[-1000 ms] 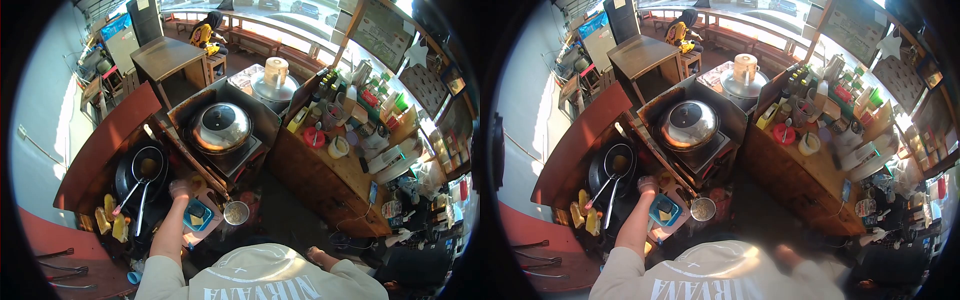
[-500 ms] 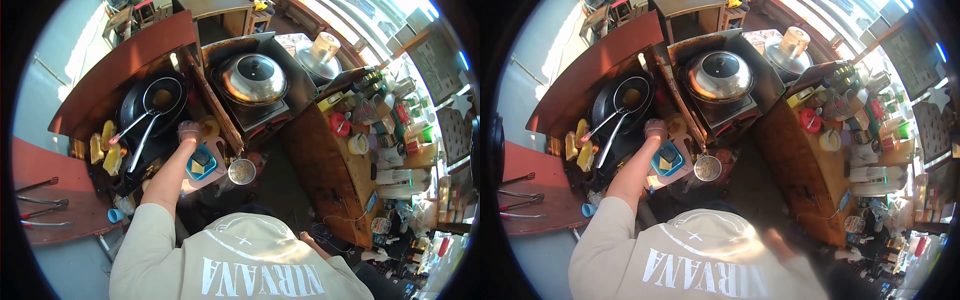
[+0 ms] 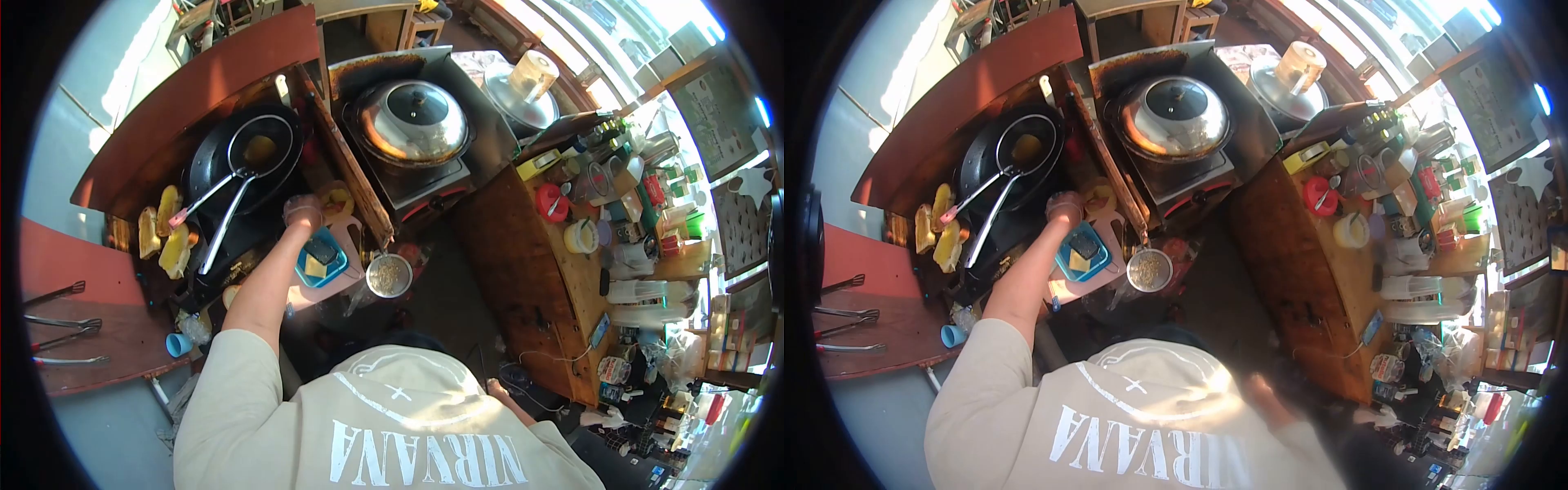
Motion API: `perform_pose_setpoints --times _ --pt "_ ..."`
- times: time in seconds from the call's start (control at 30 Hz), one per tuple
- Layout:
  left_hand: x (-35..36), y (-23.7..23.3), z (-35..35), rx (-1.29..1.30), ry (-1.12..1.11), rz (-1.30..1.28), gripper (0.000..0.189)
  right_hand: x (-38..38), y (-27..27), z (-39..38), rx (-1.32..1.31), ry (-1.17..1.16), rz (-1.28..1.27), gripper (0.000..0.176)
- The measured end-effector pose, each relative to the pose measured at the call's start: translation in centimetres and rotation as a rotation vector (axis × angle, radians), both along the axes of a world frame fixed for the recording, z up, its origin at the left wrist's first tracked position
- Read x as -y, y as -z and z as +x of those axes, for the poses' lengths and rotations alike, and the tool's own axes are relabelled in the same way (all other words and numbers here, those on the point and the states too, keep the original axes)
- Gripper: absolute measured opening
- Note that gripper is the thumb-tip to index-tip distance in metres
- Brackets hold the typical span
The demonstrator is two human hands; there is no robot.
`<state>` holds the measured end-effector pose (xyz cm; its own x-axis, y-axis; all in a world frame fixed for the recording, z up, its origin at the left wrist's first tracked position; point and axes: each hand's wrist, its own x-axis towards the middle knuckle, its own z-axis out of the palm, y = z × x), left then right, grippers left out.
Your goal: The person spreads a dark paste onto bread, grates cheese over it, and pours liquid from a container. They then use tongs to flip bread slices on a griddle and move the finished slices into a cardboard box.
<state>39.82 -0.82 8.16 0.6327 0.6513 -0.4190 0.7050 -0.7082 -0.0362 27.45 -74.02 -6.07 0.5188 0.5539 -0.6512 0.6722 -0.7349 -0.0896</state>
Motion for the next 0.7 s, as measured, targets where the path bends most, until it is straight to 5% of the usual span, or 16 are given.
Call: perform_pose_setpoints --times 0.2,0.3,0.47,0.7 --pt "-0.9 2.0 -0.2 -0.035 -0.041 -0.101 0.029 0.3 2.8 0.7 -0.222 0.33 -0.252 0.031" --pt "-1.6 2.8 -0.5 0.001 -0.027 -0.143 0.046 0.2 3.4 1.3 -0.243 0.443 -0.27 0.035" --pt "-3.1 6.9 0.0 -0.069 -0.089 -0.125 0.033 0.4 4.2 2.0 -0.267 0.621 -0.295 0.042" --pt "-1.4 4.1 -0.2 0.034 -0.26 -0.151 0.025 3.3 6.7 1.8 -0.287 0.881 -0.37 0.053"
